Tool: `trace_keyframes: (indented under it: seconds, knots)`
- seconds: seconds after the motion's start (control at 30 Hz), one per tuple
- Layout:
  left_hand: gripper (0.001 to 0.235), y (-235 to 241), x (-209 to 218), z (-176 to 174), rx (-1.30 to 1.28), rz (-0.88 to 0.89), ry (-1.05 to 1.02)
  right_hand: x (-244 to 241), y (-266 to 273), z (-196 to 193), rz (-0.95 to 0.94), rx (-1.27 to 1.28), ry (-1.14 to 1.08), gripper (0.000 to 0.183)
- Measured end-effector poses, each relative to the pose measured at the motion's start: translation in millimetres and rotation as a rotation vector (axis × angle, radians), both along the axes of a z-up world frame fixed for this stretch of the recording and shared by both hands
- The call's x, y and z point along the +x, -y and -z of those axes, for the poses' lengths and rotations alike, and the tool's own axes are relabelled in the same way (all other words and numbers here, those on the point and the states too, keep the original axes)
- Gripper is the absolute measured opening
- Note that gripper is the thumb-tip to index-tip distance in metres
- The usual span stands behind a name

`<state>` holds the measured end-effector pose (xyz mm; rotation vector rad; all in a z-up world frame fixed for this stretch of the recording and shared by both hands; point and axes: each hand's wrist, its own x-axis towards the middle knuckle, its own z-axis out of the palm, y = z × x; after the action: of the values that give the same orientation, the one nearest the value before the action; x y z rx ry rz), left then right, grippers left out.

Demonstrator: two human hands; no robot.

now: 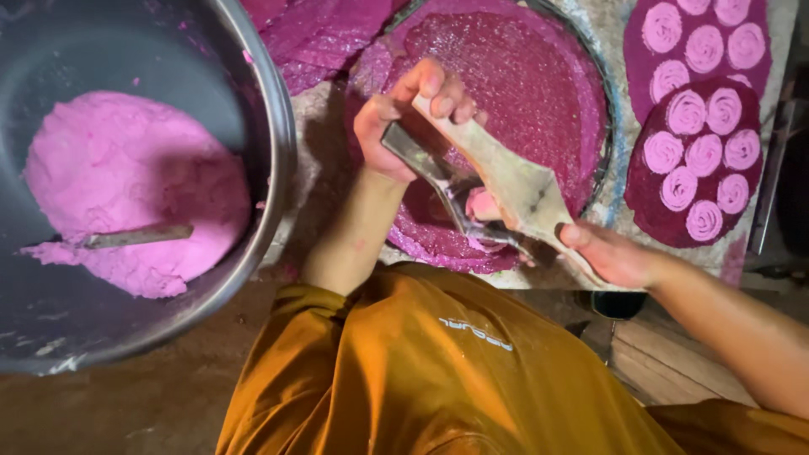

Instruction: The person scoops pink dough from a large metal bowl and uses a wooden press tool to form rose-shaped portions onto a flat purple dough base. The person repeatedly loads the press, extrudes the dough, and arranges the formed pieces in rows on the base.

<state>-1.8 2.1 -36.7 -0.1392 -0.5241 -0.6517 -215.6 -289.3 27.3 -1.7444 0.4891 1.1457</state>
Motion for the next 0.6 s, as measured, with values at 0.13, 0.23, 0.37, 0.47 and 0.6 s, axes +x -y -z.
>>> trace_keyframes:
  seconds: [0.13,0.23,0.37,0.47,0.6]
  knots:
    - [0.033,14.6,-8.1,7.3,-0.03,-0.039,-0.068,1.1,0.3,-11.2,0.149,0.204,0.013,0.094]
    - [0.031,22.2,1.1,5.1,-0.045,-0.025,-0.088,10.4,0.1,-22.6,0.122,0.1,0.064,0.09]
    - [0.032,2.5,18.5,-4.2,-0.012,-0.025,-0.052,20.9,-19.8,-23.0,-0.04,0.06,0.252,0.089]
    - [0.033,-8.6,11.4,-12.0,0.027,-0.017,-0.054,15.7,-33.0,-30.5,0.034,0.161,0.184,0.088]
    - [0.033,6.0,-3.9,-18.9,-0.033,-0.025,-0.104,7.3,-25.9,-54.5,0.097,0.123,0.133,0.084]
